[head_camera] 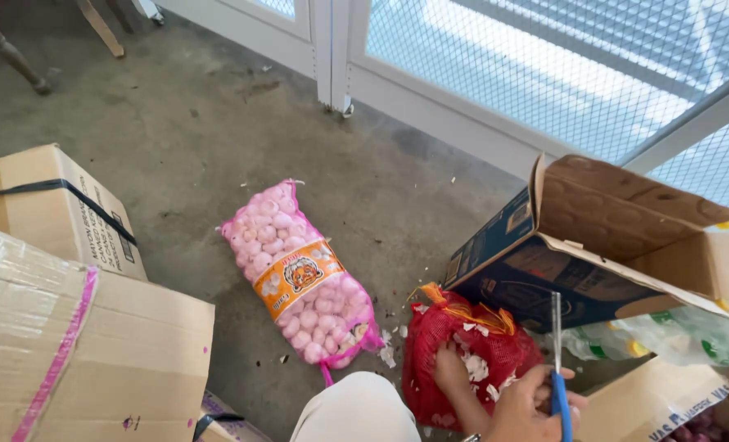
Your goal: Trimming and preparing garlic bulbs using scissors in a storage area.
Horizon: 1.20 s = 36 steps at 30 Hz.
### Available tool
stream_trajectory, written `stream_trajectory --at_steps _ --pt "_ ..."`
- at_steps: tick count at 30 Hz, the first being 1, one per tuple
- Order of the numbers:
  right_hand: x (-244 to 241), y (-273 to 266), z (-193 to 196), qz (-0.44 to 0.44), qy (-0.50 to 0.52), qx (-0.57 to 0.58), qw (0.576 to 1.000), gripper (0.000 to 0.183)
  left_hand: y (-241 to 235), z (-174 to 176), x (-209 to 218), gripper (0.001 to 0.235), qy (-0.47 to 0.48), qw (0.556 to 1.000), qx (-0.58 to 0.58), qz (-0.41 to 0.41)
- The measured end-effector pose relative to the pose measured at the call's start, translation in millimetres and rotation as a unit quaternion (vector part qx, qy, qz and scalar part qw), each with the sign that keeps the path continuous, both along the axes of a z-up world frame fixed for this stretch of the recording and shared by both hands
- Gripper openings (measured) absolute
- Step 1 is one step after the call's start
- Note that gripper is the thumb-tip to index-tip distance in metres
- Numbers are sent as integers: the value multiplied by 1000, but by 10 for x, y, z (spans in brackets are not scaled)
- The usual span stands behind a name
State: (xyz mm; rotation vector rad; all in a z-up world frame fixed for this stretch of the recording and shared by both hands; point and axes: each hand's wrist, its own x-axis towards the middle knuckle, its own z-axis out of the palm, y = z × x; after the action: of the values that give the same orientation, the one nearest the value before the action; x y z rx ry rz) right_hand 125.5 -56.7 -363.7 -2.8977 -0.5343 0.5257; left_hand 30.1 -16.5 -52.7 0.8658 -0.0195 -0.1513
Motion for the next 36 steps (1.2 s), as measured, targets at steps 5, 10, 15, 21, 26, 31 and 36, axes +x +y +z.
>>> stream_trajectory --at_steps 5,10,15,21,26,31,36 --pt "250 -421 1502 -77 120 175 974 44 107 240 -5 56 62 997 -10 48" --pt "141 -1027 3066 -156 185 376 894 45 250 426 -73 54 77 991 46 99" --pt "-18 -1177 3865 -216 220 598 740 48 -10 -96 65 66 59 989 96 93" --pt "-165 -1173 4174 -245 245 753 560 47 132 -374 190 77 -31 914 403 31" --pt "-168 -1222 4246 -213 250 785 525 44 87 -1670 620 81 -127 841 525 -44" --pt "-130 -1270 4150 -205 230 790 530 27 344 -2571 1045 78 -235 775 585 -45" --pt "-65 -1329 4022 -235 212 802 507 25 474 -2453 1133 73 -255 742 618 -36"
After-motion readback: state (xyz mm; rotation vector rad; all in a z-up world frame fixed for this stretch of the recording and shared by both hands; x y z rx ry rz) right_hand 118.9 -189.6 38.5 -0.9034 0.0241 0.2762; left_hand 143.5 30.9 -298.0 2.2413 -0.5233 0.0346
